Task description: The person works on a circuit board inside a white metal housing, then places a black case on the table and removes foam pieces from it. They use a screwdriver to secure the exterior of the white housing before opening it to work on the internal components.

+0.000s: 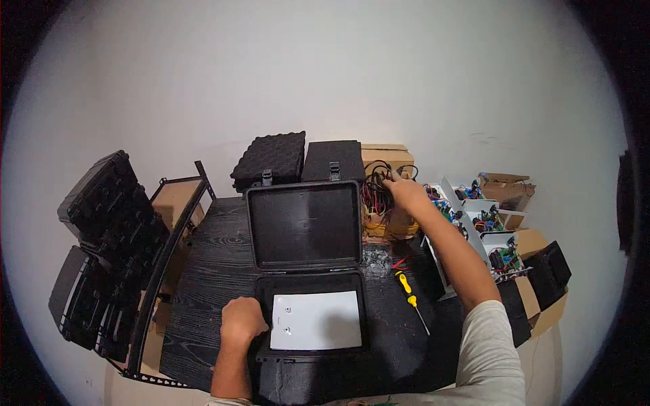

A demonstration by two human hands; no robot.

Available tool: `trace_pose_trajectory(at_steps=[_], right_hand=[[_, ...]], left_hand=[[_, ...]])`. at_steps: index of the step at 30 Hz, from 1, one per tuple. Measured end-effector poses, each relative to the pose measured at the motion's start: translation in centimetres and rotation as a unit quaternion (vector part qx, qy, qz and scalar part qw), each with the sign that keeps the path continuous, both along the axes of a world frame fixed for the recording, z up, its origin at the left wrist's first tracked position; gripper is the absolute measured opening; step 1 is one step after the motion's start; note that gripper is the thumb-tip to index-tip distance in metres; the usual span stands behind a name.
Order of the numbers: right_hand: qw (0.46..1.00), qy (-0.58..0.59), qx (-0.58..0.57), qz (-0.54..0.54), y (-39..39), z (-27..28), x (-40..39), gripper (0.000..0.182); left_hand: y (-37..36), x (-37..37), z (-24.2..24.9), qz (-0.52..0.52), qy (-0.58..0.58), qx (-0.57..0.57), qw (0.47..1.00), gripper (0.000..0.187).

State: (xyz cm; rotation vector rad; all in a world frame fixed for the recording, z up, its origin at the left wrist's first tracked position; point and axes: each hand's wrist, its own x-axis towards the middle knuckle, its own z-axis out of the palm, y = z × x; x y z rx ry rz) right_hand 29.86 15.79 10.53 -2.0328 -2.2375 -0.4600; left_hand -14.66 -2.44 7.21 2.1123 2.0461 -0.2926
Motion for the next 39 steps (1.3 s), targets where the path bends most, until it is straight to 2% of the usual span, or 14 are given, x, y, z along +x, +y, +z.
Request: trace_pose_trajectory(at_steps=[6,8,9,13,17,22,24,26,27,30,33,35,36,39], right_hand=[[0.999,-0.017,-0.033,-0.03,-7.4,5.6,-5.2,0.059],[0.986,0.113,0.04,0.116,-10.0,5.7,-7.0,0.06],[0.976,0.164,-0.009,0.142,-10.8,6.0,-8.1,0.061],[0.923,0.193,-0.077,0.324,-13.1,3.7,-11.4,0.056],[0.852,0.271,-0.18,0.411,-14.5,0.1,-14.4,0.058],[0.723,0.493,-0.296,0.383,-17.7,-2.7,-18.3,0.083],[0.618,0.61,-0.313,0.384,-18.5,-3.4,-19.4,0.071],[0.594,0.64,-0.258,0.413,-17.3,-6.2,-19.5,0.059],[0.58,0.654,-0.231,0.427,-17.1,-6.1,-19.7,0.054],[0.573,0.708,-0.327,0.251,-17.2,-3.3,-17.0,0.041],[0.651,0.732,-0.15,0.133,-15.4,1.8,-14.1,0.045],[0.654,0.741,-0.001,0.154,-12.4,4.1,-11.0,0.046],[0.702,0.7,0.04,0.126,-10.3,5.4,-9.1,0.041],[0.744,0.623,0.225,0.089,-2.8,6.5,-3.3,0.037]], left_hand=[[-0.2,-1.0,-0.1,-0.01,-0.032,-0.003,0.999,0.041],[-0.4,-0.8,0.9,-0.007,-0.035,-0.01,0.999,0.038],[-0.5,-0.3,1.3,-0.01,-0.03,-0.019,0.999,0.037],[0.1,-0.5,-0.1,-0.028,-0.013,-0.033,0.999,0.04],[-1.7,-1.6,1.5,-0.082,-0.137,0.08,0.984,0.032],[-3.1,-0.1,6.1,-0.16,-0.434,0.126,0.878,0.02],[-2.3,1.1,4.0,-0.187,-0.554,0.162,0.795,0.017],[-1.6,2.4,2.6,-0.19,-0.629,0.173,0.734,0.019],[-1.0,2.5,2.2,-0.215,-0.628,0.143,0.734,0.028],[-0.5,4.2,1.7,-0.229,-0.709,0.131,0.654,0.04],[0.8,4.5,0.0,-0.223,-0.689,0.126,0.678,0.042],[1.7,5.2,-1.2,-0.24,-0.651,0.154,0.704,0.039],[1.8,5.3,-1.4,-0.246,-0.611,0.154,0.736,0.037],[1.8,5.7,-1.5,-0.283,-0.5,0.178,0.799,0.032]])
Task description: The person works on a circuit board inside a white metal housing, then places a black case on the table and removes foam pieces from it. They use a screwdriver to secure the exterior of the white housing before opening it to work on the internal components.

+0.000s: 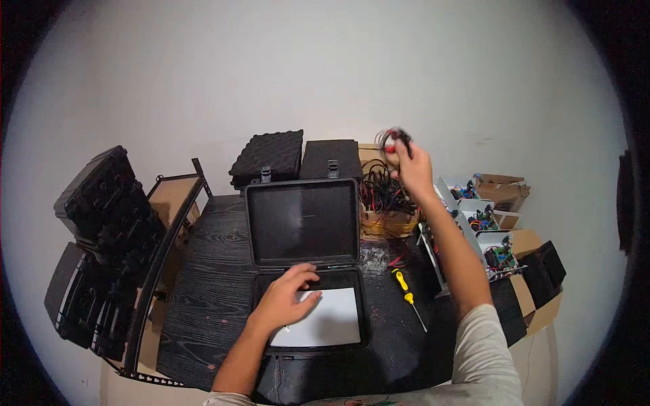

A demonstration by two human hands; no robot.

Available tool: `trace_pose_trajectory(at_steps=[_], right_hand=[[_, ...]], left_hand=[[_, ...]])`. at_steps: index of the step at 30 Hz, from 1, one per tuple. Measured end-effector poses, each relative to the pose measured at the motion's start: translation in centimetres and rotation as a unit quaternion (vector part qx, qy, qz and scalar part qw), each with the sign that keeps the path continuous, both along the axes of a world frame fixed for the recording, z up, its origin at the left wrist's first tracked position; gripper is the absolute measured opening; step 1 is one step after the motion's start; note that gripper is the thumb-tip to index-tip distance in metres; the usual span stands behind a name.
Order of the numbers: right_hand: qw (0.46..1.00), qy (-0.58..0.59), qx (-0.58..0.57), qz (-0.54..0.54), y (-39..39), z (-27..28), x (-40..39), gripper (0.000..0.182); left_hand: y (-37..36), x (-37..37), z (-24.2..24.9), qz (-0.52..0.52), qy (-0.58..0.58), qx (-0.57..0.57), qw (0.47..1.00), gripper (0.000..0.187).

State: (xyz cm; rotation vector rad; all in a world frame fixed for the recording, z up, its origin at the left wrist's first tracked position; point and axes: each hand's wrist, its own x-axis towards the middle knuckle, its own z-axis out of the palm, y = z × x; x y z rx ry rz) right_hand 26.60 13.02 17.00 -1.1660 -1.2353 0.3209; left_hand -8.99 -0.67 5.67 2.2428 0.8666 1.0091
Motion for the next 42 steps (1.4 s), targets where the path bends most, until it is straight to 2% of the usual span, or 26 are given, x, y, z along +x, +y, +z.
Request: trace_pose_trajectory(at_steps=[1,2,3,5,6,9,11,12,15,17,19,22,25,26,28,30,33,34,37,39,41,42], right_hand=[[0.997,-0.068,-0.006,-0.033,0.9,1.1,1.3,0.047],[0.963,-0.221,-0.061,-0.14,2.9,1.3,3.5,0.058],[0.942,-0.279,-0.109,-0.151,5.3,0.5,5.7,0.059],[0.883,-0.387,-0.203,-0.168,9.1,-1.5,8.8,0.062],[0.863,-0.404,-0.266,-0.148,8.0,-0.7,8.4,0.06],[0.863,-0.411,-0.24,-0.172,7.4,-0.5,7.7,0.061],[0.952,-0.202,-0.186,-0.136,9.8,-1.7,8.9,0.061],[0.977,-0.093,-0.155,-0.116,10.0,-1.6,8.6,0.061],[0.994,0.098,-0.034,-0.04,9.6,-1.9,7.4,0.065],[0.989,-0.128,-0.073,-0.02,12.0,-4.8,9.9,0.063],[0.922,-0.357,-0.146,0.017,13.1,-6.8,10.5,0.057],[0.868,-0.472,-0.154,0.024,9.0,-6.9,7.5,0.056],[0.94,-0.326,-0.005,-0.101,8.6,-6.8,6.3,0.056],[0.939,-0.318,-0.014,-0.129,9.1,-6.9,6.7,0.057],[0.896,-0.367,-0.218,-0.124,9.5,-7.1,7.6,0.06],[0.816,-0.423,-0.368,-0.144,9.7,-6.9,7.8,0.066],[0.824,-0.47,-0.231,-0.215,9.0,-7.0,7.6,0.067],[0.802,-0.501,-0.205,-0.254,8.0,-6.2,6.7,0.054],[0.876,-0.408,-0.021,-0.258,5.5,-3.6,2.4,0.035],[0.916,-0.352,0.106,-0.164,3.2,-3.2,-1.5,0.023],[0.934,-0.339,0.104,-0.034,-1.7,-2.8,-6.9,0.021],[0.927,-0.353,0.121,0.044,-3.3,-3.9,-9.0,0.02]], left_hand=[[0.2,-0.1,-0.3,-0.002,0.024,0.015,1.0,0.032],[0.4,-0.4,-0.9,-0.004,0.048,0.031,0.998,0.031],[0.6,-0.5,-1.2,-0.004,0.072,0.046,0.996,0.032],[-0.1,-0.5,0.3,0.01,0.115,-0.019,0.993,0.032],[-0.2,-0.5,0.8,0.017,0.136,-0.052,0.989,0.032],[0.3,-0.8,-0.2,0.006,0.127,-0.008,0.992,0.033],[0.7,-1.0,-1.0,0.0,0.124,0.017,0.992,0.033],[0.9,-1.1,-1.3,-0.003,0.122,0.029,0.992,0.033],[1.2,-1.2,-1.7,-0.015,0.122,0.029,0.992,0.033],[1.0,-1.2,-1.2,-0.016,0.125,0.007,0.992,0.032],[1.0,-1.2,-1.0,-0.014,0.126,-0.008,0.992,0.032],[0.9,-1.2,-1.1,-0.017,0.127,-0.019,0.992,0.031],[1.1,-1.3,-1.3,-0.025,0.133,-0.012,0.991,0.031],[1.2,-1.3,-1.4,-0.028,0.135,-0.008,0.99,0.031],[1.3,-1.4,-1.7,-0.031,0.137,-0.003,0.99,0.03],[1.3,-1.5,-1.7,-0.031,0.137,-0.002,0.99,0.03],[1.0,-1.6,-1.2,-0.03,0.126,-0.004,0.992,0.029],[1.1,-1.8,-0.9,-0.022,0.13,-0.004,0.991,0.029],[1.6,-2.7,-0.5,0.01,0.133,0.013,0.991,0.029],[2.8,-4.4,-0.4,0.05,0.123,0.054,0.99,0.028],[3.0,-5.4,0.4,0.107,0.081,0.015,0.991,0.026],[3.5,-5.8,0.0,0.108,0.051,-0.006,0.993,0.025]])
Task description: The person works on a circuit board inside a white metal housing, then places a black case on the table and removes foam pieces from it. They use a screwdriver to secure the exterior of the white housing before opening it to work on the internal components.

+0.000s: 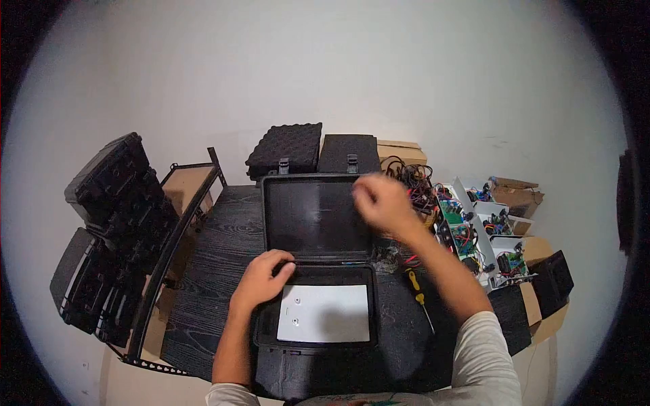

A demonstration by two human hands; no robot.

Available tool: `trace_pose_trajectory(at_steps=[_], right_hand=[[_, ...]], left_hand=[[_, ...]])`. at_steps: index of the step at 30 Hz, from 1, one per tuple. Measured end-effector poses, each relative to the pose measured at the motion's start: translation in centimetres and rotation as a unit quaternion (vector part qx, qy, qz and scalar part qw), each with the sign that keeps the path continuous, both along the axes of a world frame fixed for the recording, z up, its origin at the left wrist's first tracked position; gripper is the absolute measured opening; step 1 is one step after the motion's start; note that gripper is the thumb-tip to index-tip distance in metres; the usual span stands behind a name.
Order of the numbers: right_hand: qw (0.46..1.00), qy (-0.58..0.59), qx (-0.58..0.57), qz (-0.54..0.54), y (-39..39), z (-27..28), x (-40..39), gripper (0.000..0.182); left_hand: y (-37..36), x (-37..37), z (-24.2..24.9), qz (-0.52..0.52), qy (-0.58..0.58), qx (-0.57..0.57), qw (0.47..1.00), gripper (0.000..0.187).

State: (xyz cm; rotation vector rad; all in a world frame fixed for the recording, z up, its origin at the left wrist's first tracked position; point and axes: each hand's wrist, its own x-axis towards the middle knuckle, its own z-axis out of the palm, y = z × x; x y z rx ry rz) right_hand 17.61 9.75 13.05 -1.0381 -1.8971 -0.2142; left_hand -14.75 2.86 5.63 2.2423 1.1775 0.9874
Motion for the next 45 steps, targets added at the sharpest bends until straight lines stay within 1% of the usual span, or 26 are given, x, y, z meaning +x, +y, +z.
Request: trace_pose_trajectory(at_steps=[1,2,3,4,5,8,11,14,17,20,23,26,29,32,35,36,37,39,41,43,45], right_hand=[[0.996,-0.018,-0.058,0.069,-2.6,-0.5,-2.5,0.018],[0.983,-0.062,-0.13,0.118,-4.6,-1.7,-4.4,0.019],[0.963,-0.105,-0.189,0.162,-6.0,-3.2,-6.1,0.023],[0.955,-0.124,-0.194,0.185,-7.2,-5.5,-7.5,0.026],[0.947,-0.143,-0.199,0.208,-8.0,-7.7,-8.7,0.03],[0.936,-0.216,-0.23,0.16,-9.4,-10.8,-10.9,0.04],[0.934,-0.248,-0.229,0.116,-9.8,-11.2,-12.1,0.047],[0.913,-0.27,-0.29,0.101,-9.8,-12.2,-12.7,0.053],[0.92,-0.235,-0.289,0.12,-9.0,-13.7,-12.8,0.054],[0.92,-0.234,-0.289,0.12,-9.0,-13.7,-12.8,0.054],[0.928,-0.225,-0.276,0.111,-9.6,-12.8,-12.6,0.054],[0.927,-0.197,-0.302,0.107,-10.5,-10.5,-11.9,0.048],[0.938,-0.132,-0.302,0.102,-11.5,-8.8,-11.0,0.046],[0.955,-0.048,-0.264,0.124,-12.2,-7.0,-9.1,0.048],[0.98,0.058,-0.164,0.101,-12.1,-6.5,-6.8,0.051],[0.975,0.102,-0.156,0.121,-11.9,-6.1,-5.8,0.052],[0.975,0.143,-0.113,0.127,-11.9,-5.4,-5.0,0.052],[0.95,0.225,-0.139,0.166,-11.3,-5.3,-2.6,0.053],[0.876,0.374,-0.14,0.27,-13.2,-2.3,-1.6,0.055],[0.878,0.346,-0.154,0.293,-15.0,-0.6,0.8,0.056],[0.931,0.24,-0.153,0.228,-16.5,-0.7,4.2,0.059]], left_hand=[[0.6,-0.2,-0.6,0.002,-0.032,-0.018,0.999,0.026],[1.3,-0.1,-1.7,-0.013,-0.061,-0.024,0.998,0.027],[2.1,-0.1,-3.1,-0.028,-0.091,-0.029,0.995,0.029],[2.4,-0.1,-4.0,-0.042,-0.12,-0.035,0.991,0.031],[2.5,0.0,-4.2,-0.039,-0.099,-0.018,0.994,0.033],[2.6,0.6,-4.9,-0.036,-0.039,0.035,0.998,0.041],[3.0,0.6,-5.5,-0.058,-0.051,0.078,0.994,0.04],[2.9,0.5,-5.3,-0.053,-0.03,0.065,0.996,0.042],[2.9,0.4,-5.5,-0.055,-0.013,0.058,0.997,0.045],[2.8,0.4,-5.1,-0.07,0.005,0.08,0.994,0.05],[2.7,0.3,-5.1,-0.076,0.004,0.075,0.994,0.058],[2.9,0.2,-5.5,-0.076,-0.007,0.063,0.995,0.069],[3.0,0.2,-5.9,-0.075,-0.04,0.055,0.995,0.067],[3.6,-0.4,-6.3,-0.107,-0.084,0.003,0.991,0.076],[3.8,-0.3,-7.5,-0.063,-0.064,0.018,0.996,0.079],[3.7,-0.1,-7.5,-0.049,-0.037,0.069,0.996,0.077],[3.3,0.2,-6.7,-0.053,-0.034,0.055,0.996,0.075],[2.6,0.6,-5.2,-0.061,-0.026,0.029,0.997,0.07],[3.0,0.4,-5.6,-0.071,-0.041,0.036,0.996,0.052],[2.8,0.3,-5.1,-0.07,-0.009,0.015,0.997,0.043],[2.5,0.5,-4.8,-0.056,-0.001,0.019,0.998,0.034]])
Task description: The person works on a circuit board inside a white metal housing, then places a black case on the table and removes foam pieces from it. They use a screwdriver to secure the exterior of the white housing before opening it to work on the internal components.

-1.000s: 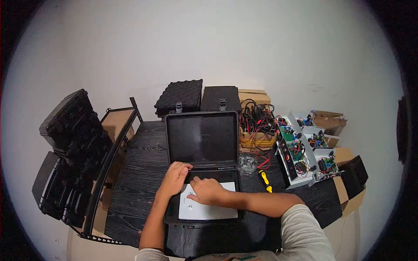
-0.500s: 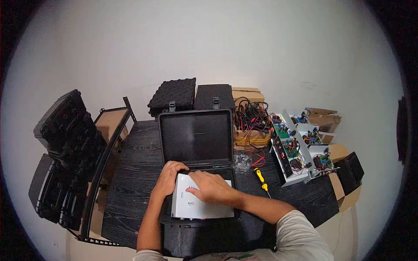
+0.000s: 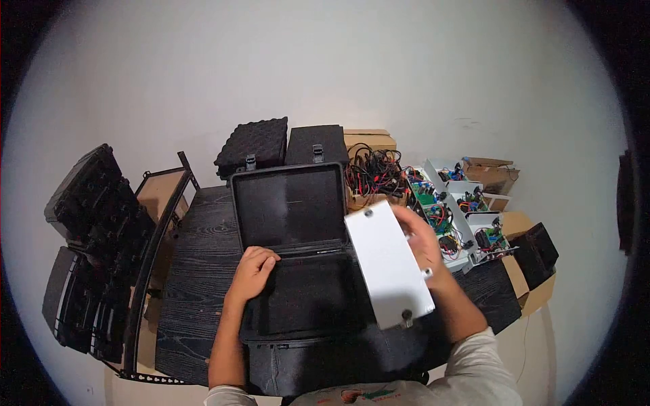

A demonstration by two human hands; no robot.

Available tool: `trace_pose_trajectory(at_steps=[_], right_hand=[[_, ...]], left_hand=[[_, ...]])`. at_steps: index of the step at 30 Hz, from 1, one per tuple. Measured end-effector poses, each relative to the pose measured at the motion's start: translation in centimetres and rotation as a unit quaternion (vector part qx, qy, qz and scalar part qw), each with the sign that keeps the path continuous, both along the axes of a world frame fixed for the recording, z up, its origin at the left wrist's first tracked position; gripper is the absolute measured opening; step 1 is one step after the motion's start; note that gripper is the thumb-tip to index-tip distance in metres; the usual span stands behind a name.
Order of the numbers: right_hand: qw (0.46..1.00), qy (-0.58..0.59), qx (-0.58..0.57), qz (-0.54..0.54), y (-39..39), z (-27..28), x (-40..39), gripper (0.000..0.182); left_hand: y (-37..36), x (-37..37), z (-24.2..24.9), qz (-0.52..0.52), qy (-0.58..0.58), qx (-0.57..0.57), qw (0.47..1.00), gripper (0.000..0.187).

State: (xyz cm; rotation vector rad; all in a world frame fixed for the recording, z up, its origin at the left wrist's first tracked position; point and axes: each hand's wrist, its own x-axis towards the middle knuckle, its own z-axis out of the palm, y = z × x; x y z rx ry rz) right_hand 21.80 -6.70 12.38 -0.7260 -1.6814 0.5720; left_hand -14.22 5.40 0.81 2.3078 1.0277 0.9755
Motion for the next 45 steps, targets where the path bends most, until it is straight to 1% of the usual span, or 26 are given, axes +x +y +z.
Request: trace_pose_trajectory(at_steps=[1,2,3,7,9,13,16,17,21,24,28,29,31,34,36,40,42,45], right_hand=[[0.994,-0.101,0.006,-0.037,-1.3,0.7,1.4,0.06],[0.977,-0.201,0.012,-0.074,-2.9,1.6,2.4,0.062],[0.97,-0.228,-0.021,-0.081,-4.4,1.9,2.8,0.056],[0.932,-0.342,-0.1,-0.068,-7.9,0.3,4.7,0.053],[0.907,-0.391,-0.147,-0.061,-9.3,-0.9,5.6,0.054],[0.866,-0.466,-0.174,-0.046,-11.0,-3.1,6.5,0.053],[0.844,-0.508,-0.164,-0.04,-11.8,-5.1,6.8,0.052],[0.828,-0.534,-0.166,-0.04,-11.9,-5.5,6.7,0.053],[0.809,-0.576,-0.108,-0.038,-12.0,-8.2,6.1,0.054],[0.783,-0.613,-0.099,-0.044,-11.7,-9.1,5.0,0.054],[0.773,-0.626,-0.076,-0.066,-11.3,-10.2,4.1,0.054],[0.774,-0.625,-0.071,-0.07,-11.1,-10.6,3.9,0.054],[0.776,-0.622,-0.063,-0.076,-10.6,-10.7,3.8,0.055],[0.784,-0.613,-0.059,-0.079,-10.3,-10.5,3.7,0.054],[0.792,-0.602,-0.063,-0.077,-10.1,-10.3,3.8,0.054],[0.807,-0.578,-0.114,-0.045,-9.3,-8.9,3.9,0.054],[0.811,-0.566,-0.143,-0.025,-8.7,-8.1,3.5,0.054],[0.855,-0.504,-0.12,-0.012,-7.8,-7.7,2.6,0.053]], left_hand=[[-0.1,0.1,0.1,0.007,0.004,0.001,1.0,0.03],[-0.2,0.2,0.2,0.01,0.003,0.004,1.0,0.027],[-0.3,0.2,0.2,0.012,0.002,0.006,1.0,0.024],[-0.2,0.4,0.1,0.018,0.006,0.022,1.0,0.019],[-0.2,0.4,0.0,0.019,0.009,0.022,1.0,0.018],[-0.3,0.5,0.1,0.024,0.007,0.033,0.999,0.022],[-0.2,0.5,0.0,0.025,0.012,0.025,0.999,0.022],[-0.1,0.5,-0.1,0.026,0.012,0.026,0.999,0.022],[-0.3,0.6,0.0,0.026,0.012,0.032,0.999,0.022],[-0.4,0.5,0.1,0.029,0.013,0.032,0.999,0.021],[-0.4,0.5,0.3,0.033,-0.018,0.034,0.999,0.023],[-0.6,0.2,0.5,0.053,0.019,0.047,0.997,0.024],[-1.8,-0.1,2.5,0.092,0.094,0.071,0.989,0.025],[-2.8,-1.0,3.8,0.112,0.208,0.02,0.971,0.028],[-3.4,-1.1,3.9,0.129,0.22,0.006,0.967,0.032],[-4.0,-0.4,4.0,0.169,0.243,0.001,0.955,0.041],[-3.9,-0.3,3.8,0.171,0.258,0.01,0.951,0.044],[-3.7,-0.3,3.5,0.171,0.275,0.019,0.946,0.045]])
